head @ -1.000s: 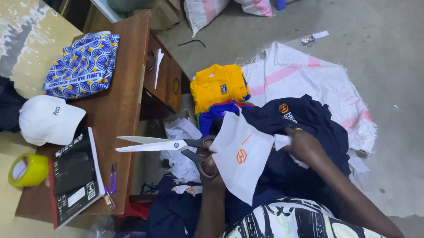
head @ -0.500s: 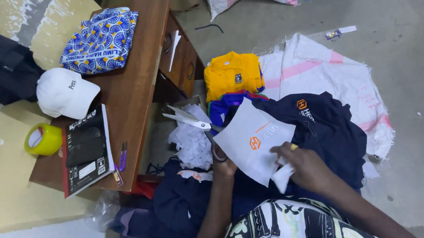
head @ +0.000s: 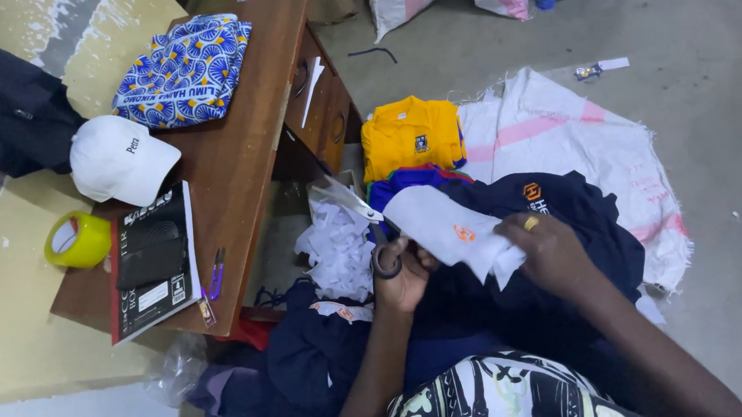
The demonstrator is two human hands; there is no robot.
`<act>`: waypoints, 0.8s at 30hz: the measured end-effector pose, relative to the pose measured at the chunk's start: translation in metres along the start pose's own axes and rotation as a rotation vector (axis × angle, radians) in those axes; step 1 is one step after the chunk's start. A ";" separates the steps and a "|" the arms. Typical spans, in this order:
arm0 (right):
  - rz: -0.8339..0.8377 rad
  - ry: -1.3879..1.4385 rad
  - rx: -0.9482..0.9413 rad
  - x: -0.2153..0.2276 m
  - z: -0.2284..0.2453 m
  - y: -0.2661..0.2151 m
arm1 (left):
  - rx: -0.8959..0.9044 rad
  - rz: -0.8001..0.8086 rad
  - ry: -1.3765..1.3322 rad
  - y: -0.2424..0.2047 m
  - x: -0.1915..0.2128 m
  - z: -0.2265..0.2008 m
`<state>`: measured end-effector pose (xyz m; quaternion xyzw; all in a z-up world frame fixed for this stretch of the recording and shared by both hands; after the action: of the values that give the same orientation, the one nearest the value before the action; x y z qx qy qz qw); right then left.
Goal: Using scissors to trim away excess white backing material from the inside of embroidered sweatshirts.
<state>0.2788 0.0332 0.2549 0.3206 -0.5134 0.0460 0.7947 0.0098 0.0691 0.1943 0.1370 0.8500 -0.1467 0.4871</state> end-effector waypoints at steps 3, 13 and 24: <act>0.097 0.120 -0.205 0.037 -0.029 0.014 | 0.182 0.166 0.072 -0.023 -0.010 0.035; 0.055 1.437 -0.467 -0.071 -0.079 -0.056 | -0.136 0.132 0.704 0.015 0.053 0.129; -0.020 1.444 -0.926 -0.063 -0.002 -0.071 | -0.091 0.188 1.122 0.080 0.011 0.106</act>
<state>0.2789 -0.0057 0.1687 -0.1397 0.1542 0.0176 0.9780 0.1179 0.1031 0.1243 0.2478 0.9681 0.0294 -0.0226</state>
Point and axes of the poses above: each hand's wrist, its own y-axis towards the middle knuckle, its own x-axis out of the back of the hand, z = x × y, the point moved 6 cm from there along y, towards the middle knuckle, and after that the axes turned 8 degrees about z, right-handed, at the moved point
